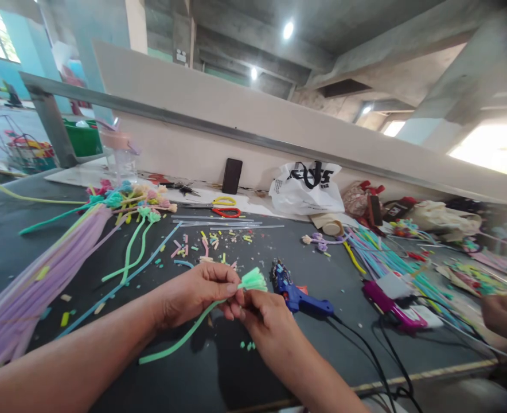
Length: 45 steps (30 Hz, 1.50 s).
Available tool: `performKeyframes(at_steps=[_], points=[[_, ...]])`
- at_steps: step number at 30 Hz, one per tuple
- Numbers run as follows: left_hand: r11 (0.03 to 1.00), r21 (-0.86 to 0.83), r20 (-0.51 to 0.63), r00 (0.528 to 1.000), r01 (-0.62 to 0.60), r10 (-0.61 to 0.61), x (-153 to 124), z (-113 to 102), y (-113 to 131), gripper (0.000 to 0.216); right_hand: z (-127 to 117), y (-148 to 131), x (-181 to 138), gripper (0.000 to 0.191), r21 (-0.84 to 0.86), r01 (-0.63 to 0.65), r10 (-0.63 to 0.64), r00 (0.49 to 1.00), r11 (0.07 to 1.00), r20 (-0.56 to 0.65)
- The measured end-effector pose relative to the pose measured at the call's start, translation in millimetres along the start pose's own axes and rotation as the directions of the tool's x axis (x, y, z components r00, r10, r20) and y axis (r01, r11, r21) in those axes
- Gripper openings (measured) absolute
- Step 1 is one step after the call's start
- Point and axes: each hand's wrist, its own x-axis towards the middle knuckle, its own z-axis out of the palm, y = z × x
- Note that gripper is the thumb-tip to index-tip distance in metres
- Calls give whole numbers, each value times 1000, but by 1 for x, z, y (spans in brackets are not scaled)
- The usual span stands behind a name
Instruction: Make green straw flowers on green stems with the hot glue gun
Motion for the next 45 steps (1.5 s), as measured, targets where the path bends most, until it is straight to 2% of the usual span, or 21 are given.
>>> performKeyframes(at_steps=[3, 7, 9, 11, 13, 16, 20, 23, 27, 31, 33, 36, 38, 41, 43, 45], points=[[1000, -20, -4, 1000, -22, 21, 0, -1, 2, 16, -2, 3, 0, 20, 94, -19, 23, 999, 995, -40], [999, -16, -15, 999, -37, 37, 0, -2, 2, 16, -4, 5, -1, 23, 360, -42, 66, 996, 932, -56], [999, -20, -14, 999, -48, 47, -1, -3, 2, 16, -5, 4, -2, 23, 465, -91, 121, 992, 881, -35], [999, -13, -21, 999, -50, 50, -1, -4, 1, 16, -5, 3, -2, 21, 479, -157, 198, 980, 863, -36], [999, 10, -37, 998, -45, 45, -1, -3, 2, 16, -4, 3, -2, 20, 435, -205, 258, 964, 877, -68], [997, 63, -58, 997, -36, 40, 0, -2, 2, 17, -3, 5, -2, 19, 344, -223, 279, 953, 912, -122], [992, 127, -70, 997, -12, 21, 1, -3, 3, 20, -8, 8, -2, 16, 84, -149, 165, 956, 985, -241], [980, 196, -132, 991, 24, 2, 2, -4, 3, 24, -17, 12, -3, 15, -61, -103, 82, 957, 993, -280], [955, 287, -214, 977, 69, -7, 5, -6, 1, 27, -22, 16, -6, 11, -223, -122, 63, 964, 967, -257], [946, 313, -297, 955, 87, 11, 7, -9, -2, 28, -14, 13, -7, 20, -359, -9, -32, 994, 933, -108], [942, 322, -307, 952, 92, 12, 8, -9, -2, 29, -15, 13, -6, 20, -384, 22, -60, 994, 923, -88], [943, 321, -303, 953, 87, 15, 7, -9, -1, 29, -33, 23, -3, 17, -386, -43, -24, 986, 921, -168], [948, 309, -304, 952, 80, 19, 7, -9, -1, 28, -51, 38, -4, 26, -396, -112, 29, 977, 911, -210], [948, 303, -314, 950, 92, 9, 7, -10, -1, 28, -72, 64, -10, 42, -482, -223, 187, 975, 848, -123], [946, 307, -319, 948, 104, -1, 7, -11, -2, 28, -75, 77, -14, 53, -533, -241, 269, 963, 811, -27], [946, 307, -309, 951, 105, -5, 7, -12, -4, 28, -72, 83, -16, 58, -558, -249, 296, 955, 792, -5]])
